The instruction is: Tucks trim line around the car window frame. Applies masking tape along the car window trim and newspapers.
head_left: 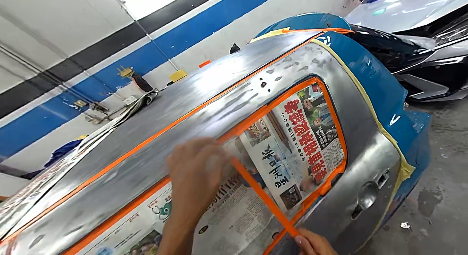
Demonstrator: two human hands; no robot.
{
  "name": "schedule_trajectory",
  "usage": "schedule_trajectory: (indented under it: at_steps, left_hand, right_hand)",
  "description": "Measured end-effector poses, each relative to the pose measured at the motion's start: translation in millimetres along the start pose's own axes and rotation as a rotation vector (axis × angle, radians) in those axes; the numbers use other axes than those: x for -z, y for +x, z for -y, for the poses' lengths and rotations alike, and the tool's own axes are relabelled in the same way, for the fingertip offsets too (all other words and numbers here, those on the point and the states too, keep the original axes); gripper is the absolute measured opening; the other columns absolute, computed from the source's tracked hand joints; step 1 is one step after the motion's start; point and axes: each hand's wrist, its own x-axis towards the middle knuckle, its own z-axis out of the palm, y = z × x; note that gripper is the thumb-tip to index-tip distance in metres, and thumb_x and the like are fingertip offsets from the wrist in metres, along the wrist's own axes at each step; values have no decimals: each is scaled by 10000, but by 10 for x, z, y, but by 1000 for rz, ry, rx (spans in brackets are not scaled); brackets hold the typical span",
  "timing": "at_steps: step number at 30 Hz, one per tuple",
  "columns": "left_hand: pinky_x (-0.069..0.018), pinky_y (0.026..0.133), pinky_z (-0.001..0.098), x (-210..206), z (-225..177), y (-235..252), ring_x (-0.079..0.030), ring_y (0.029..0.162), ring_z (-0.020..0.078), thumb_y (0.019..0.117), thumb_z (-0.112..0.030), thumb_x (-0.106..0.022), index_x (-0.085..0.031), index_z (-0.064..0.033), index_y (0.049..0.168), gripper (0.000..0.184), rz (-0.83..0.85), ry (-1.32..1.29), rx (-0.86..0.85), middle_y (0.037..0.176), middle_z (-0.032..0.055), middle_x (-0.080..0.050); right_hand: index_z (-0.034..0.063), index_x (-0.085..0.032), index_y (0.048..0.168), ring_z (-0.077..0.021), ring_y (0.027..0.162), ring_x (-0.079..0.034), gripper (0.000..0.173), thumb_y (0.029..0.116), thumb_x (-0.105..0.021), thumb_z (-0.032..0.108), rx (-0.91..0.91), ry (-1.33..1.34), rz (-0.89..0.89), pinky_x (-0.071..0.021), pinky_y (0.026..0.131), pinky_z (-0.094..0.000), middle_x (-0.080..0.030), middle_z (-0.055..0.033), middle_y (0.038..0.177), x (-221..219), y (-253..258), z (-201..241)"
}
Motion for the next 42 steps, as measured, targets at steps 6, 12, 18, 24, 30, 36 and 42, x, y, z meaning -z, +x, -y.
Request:
schedule_trajectory:
  at_steps: [6, 12, 18, 24, 30, 36, 42]
  left_hand:
    - [-411, 890, 590, -215, -20, 462, -579, 1091, 339, 967, -418, -633, -711, -139, 1004, 293, 47, -13, -114, 1157, 81, -658]
    - [-401, 856, 603, -292, 45, 548, -586, 1045, 360, 918, -347, -720, -731, -125, 948, 225, 34, 33, -129, 1105, 105, -667]
    - [-414, 844, 671, -318, -12, 567, -587, 1028, 454, 840, -322, -823, -665, -46, 946, 335, -31, 97, -48, 1098, 204, -637]
    - [-453, 925, 625, -514, -143, 247, -606, 1083, 460, 991, -185, -572, -653, -3, 946, 204, -115, 247, -205, 1136, 244, -641]
    - [-280, 1202, 598, -801, -111, -314, -434, 1461, 352, 1071, -342, -361, -572, -14, 1438, 535, -24, 308, -363, 1519, 148, -534]
    - [-327, 1168, 624, -962, -168, -1031, -423, 1465, 367, 1062, -349, -357, -531, -116, 1502, 527, 155, 248, -447, 1576, 121, -473]
    - [-241, 1206, 611, -1088, -212, -1422, -370, 1502, 304, 1006, -314, -429, -515, -250, 1520, 525, 188, 230, -499, 1605, 57, -442]
  right_hand:
    - [89, -551, 1352, -204, 632, -720, 430, 1114, -395, 410, -254, 136, -70, -599, 576, -353, -757, -116, 901, -110, 283, 326]
    - [79, -545, 1264, -183, 615, -715, 442, 1090, -449, 473, -375, 225, -112, -585, 576, -318, -747, -98, 823, -99, 516, 322]
    - [55, -559, 1207, -149, 628, -703, 444, 1075, -494, 474, -442, 264, -93, -574, 586, -292, -736, -76, 827, -30, 604, 385]
    - [56, -581, 1177, -125, 607, -687, 445, 1077, -485, 478, -453, 249, -77, -554, 555, -269, -738, -59, 827, 1, 603, 423]
    - [58, -584, 1166, -121, 622, -692, 450, 1074, -485, 488, -469, 209, -77, -555, 562, -269, -731, -50, 825, 5, 625, 452]
    - [57, -570, 1171, -126, 652, -709, 460, 1070, -489, 498, -501, 201, -68, -563, 579, -267, -741, -59, 849, 31, 660, 480]
    - [129, -422, 1415, -161, 689, -694, 352, 1100, -412, 287, -332, 393, 33, -574, 630, -307, -726, -97, 972, -27, 373, 394]
